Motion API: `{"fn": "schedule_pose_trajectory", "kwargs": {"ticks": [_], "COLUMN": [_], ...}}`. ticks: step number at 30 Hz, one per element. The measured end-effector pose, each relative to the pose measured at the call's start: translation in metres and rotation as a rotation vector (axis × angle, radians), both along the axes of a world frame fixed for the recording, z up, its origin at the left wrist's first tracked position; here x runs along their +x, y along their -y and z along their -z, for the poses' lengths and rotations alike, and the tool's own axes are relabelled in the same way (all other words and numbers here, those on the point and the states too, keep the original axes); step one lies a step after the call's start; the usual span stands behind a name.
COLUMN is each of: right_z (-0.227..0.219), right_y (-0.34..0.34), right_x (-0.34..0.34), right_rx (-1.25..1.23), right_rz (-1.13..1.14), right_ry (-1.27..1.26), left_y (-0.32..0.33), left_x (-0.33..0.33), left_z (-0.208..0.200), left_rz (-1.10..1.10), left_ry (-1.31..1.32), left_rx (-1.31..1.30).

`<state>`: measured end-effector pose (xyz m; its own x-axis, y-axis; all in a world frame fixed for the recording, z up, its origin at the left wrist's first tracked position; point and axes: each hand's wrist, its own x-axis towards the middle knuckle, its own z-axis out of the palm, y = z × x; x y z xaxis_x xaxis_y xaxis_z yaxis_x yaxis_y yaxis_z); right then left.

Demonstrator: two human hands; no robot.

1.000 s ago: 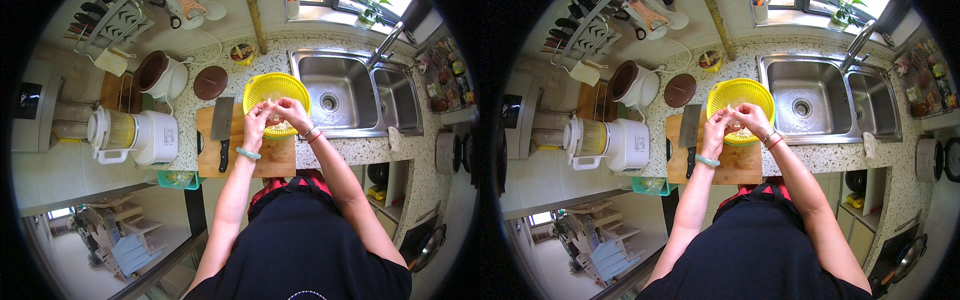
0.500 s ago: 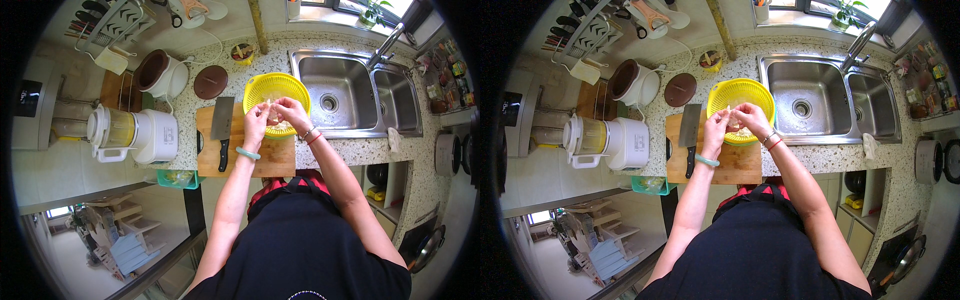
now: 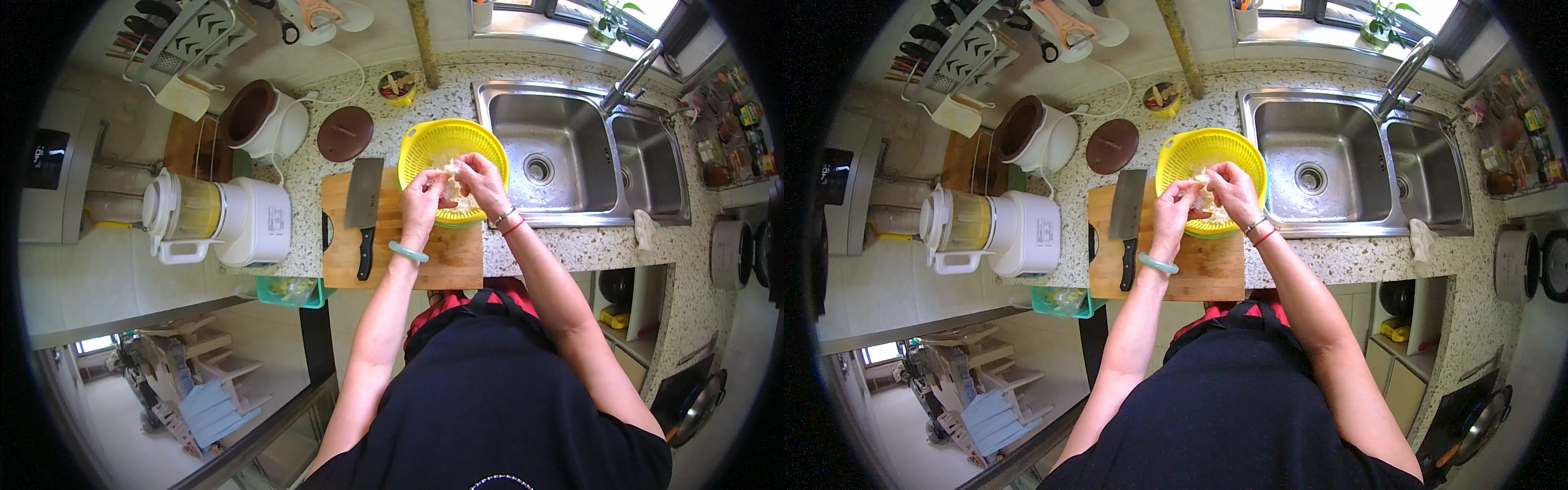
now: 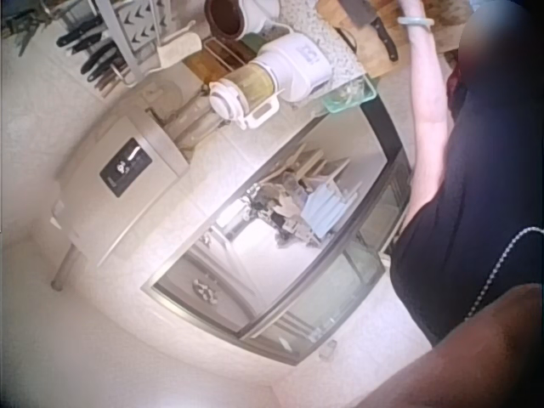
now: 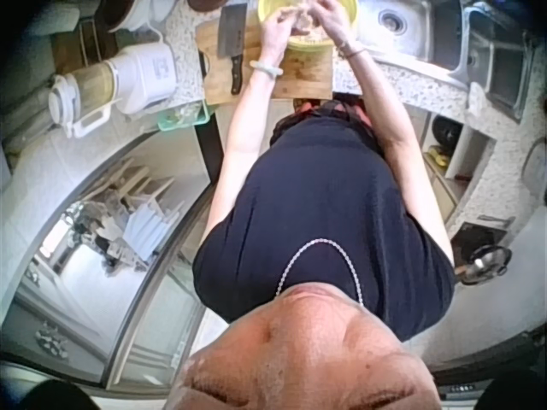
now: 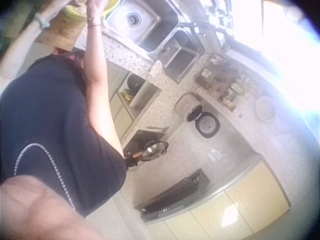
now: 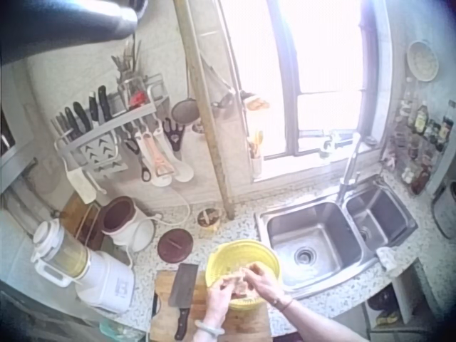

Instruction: The person stands at a kitchen counter and uses their hands to separate and fluff white shredded food items in a yellow colander. After handling the food for a while, they move the colander to the sink and rinse the contents under running water.

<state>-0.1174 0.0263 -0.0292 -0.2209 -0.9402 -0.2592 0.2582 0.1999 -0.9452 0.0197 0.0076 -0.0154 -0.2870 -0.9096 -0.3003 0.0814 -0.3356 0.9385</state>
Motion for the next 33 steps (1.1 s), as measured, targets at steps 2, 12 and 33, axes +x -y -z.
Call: {"fn": "schedule_pose_trajectory", "kwargs": {"ticks": [2,12,33], "right_z": [-0.004,0.006,-0.017], "right_y": [-0.001,0.002,-0.004], "right_x": [0.000,-0.005,-0.001], "right_rx": [-0.031,-0.031,-0.175], "right_rz": [-0.016,0.006,0.021], "right_ry": [-0.059,-0.132,-0.625], "left_y": [-0.001,0.004,0.005], "left_x": [-0.004,0.000,-0.002], "left_z": [-0.002,-0.001,-0.005], "left_rz": [0.010,0.029,-0.009], "left_ry": [0.032,-0.171,-0.254], "left_rx": [-0.028,0.145,0.128]}}
